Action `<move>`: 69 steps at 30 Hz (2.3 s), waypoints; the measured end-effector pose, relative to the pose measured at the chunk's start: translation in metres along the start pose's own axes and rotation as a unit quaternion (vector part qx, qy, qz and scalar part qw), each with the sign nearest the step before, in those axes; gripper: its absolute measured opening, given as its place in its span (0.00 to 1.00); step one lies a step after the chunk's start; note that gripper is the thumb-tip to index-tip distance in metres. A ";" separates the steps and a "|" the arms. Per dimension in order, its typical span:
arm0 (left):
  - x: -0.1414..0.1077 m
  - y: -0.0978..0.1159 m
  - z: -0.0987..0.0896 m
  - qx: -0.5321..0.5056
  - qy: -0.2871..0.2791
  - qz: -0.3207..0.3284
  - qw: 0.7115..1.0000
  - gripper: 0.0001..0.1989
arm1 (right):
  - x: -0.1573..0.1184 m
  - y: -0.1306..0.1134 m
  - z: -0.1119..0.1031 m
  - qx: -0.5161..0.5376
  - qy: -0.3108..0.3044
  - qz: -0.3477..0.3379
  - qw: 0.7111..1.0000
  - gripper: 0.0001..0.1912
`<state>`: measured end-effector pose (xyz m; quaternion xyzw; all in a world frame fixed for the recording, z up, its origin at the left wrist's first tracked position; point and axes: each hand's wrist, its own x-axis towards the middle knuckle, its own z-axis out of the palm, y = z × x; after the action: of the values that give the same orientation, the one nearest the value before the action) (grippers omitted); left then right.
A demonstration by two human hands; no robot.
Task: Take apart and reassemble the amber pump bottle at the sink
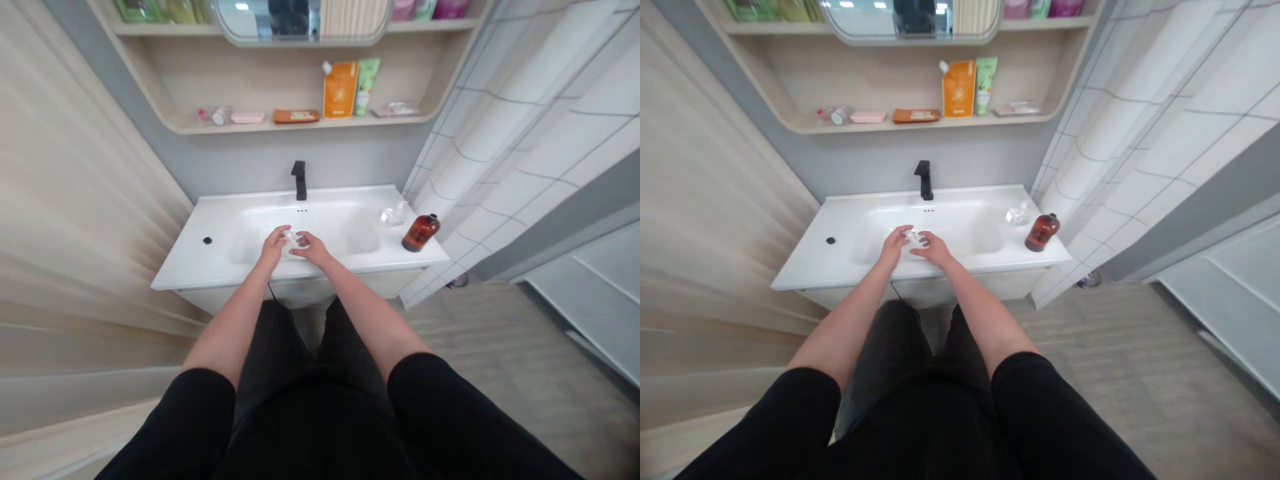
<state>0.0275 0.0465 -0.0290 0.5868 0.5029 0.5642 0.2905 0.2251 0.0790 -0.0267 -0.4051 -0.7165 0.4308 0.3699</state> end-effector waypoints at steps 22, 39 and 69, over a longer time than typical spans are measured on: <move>0.002 -0.003 0.003 -0.037 0.019 -0.025 0.999 0.32 | -0.002 -0.002 -0.001 0.024 0.007 0.009 1.000 0.37; 0.002 -0.004 0.007 -0.057 0.056 -0.042 0.996 0.38 | -0.004 -0.003 -0.001 0.013 -0.002 -0.010 1.000 0.39; -0.002 0.008 0.013 -0.019 0.018 -0.070 0.997 0.48 | -0.006 -0.009 -0.001 0.018 0.033 -0.012 0.999 0.37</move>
<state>0.0426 0.0457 -0.0252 0.5340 0.5370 0.5625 0.3318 0.2266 0.0710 -0.0190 -0.4035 -0.7011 0.4253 0.4059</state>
